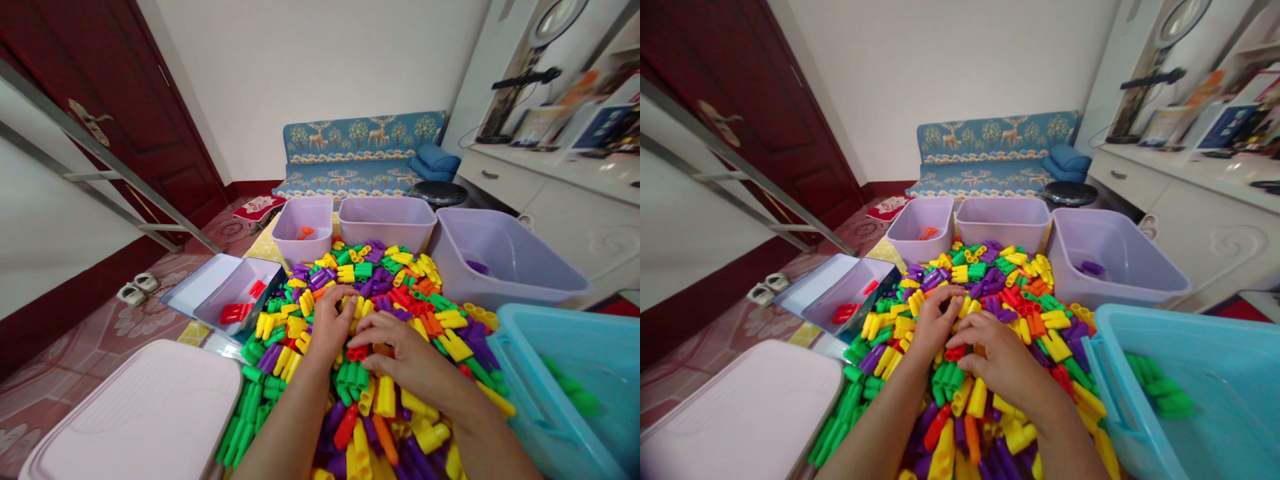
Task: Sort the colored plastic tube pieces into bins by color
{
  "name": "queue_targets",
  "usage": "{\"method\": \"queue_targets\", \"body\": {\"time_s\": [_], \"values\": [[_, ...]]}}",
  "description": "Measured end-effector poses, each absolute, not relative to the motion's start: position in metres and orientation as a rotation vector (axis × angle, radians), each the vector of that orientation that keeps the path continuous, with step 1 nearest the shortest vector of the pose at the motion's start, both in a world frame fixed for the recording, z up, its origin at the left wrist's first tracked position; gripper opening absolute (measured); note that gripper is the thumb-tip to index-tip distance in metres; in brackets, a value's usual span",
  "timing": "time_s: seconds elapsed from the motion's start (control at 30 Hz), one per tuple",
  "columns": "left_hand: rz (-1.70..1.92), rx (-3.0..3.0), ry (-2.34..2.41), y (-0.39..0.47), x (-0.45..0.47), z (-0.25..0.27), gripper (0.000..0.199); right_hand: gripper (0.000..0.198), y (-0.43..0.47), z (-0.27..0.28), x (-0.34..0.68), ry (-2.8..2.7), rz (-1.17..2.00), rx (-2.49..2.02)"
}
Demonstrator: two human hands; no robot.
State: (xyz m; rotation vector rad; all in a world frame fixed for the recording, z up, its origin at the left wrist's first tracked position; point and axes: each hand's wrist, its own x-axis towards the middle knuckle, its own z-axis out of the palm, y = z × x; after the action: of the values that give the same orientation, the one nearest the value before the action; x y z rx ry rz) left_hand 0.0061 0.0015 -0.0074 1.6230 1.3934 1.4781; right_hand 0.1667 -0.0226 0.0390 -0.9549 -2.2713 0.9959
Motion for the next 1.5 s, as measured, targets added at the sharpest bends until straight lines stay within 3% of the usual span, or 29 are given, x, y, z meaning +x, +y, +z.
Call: {"method": "queue_targets", "body": {"time_s": [0.13,0.3,0.4,1.2,1.37,1.5], "values": [[1.501,1.589,1.38,0.002,0.006,-0.006,0.014,0.014,-0.015,0.025,0.162,-2.04,0.905,-1.051],[1.511,1.62,1.282,-0.003,0.008,0.004,0.024,0.031,-0.006,0.011,0.168,-1.568,0.978,-1.199],[1.473,1.709,1.215,-0.006,0.01,0.008,0.019,0.035,-0.005,0.006,0.168,-1.441,1.096,-1.14],[1.494,1.696,1.2,-0.007,0.011,0.005,0.013,0.033,-0.005,-0.003,0.165,-1.503,1.008,-1.098],[1.744,1.386,1.302,-0.004,0.008,-0.003,0.017,0.032,-0.006,-0.003,0.164,-1.502,1.009,-1.159],[1.965,0.857,1.081,0.006,0.0,-0.004,0.03,0.029,-0.006,-0.003,0.164,-1.512,1.002,-1.16]]}}
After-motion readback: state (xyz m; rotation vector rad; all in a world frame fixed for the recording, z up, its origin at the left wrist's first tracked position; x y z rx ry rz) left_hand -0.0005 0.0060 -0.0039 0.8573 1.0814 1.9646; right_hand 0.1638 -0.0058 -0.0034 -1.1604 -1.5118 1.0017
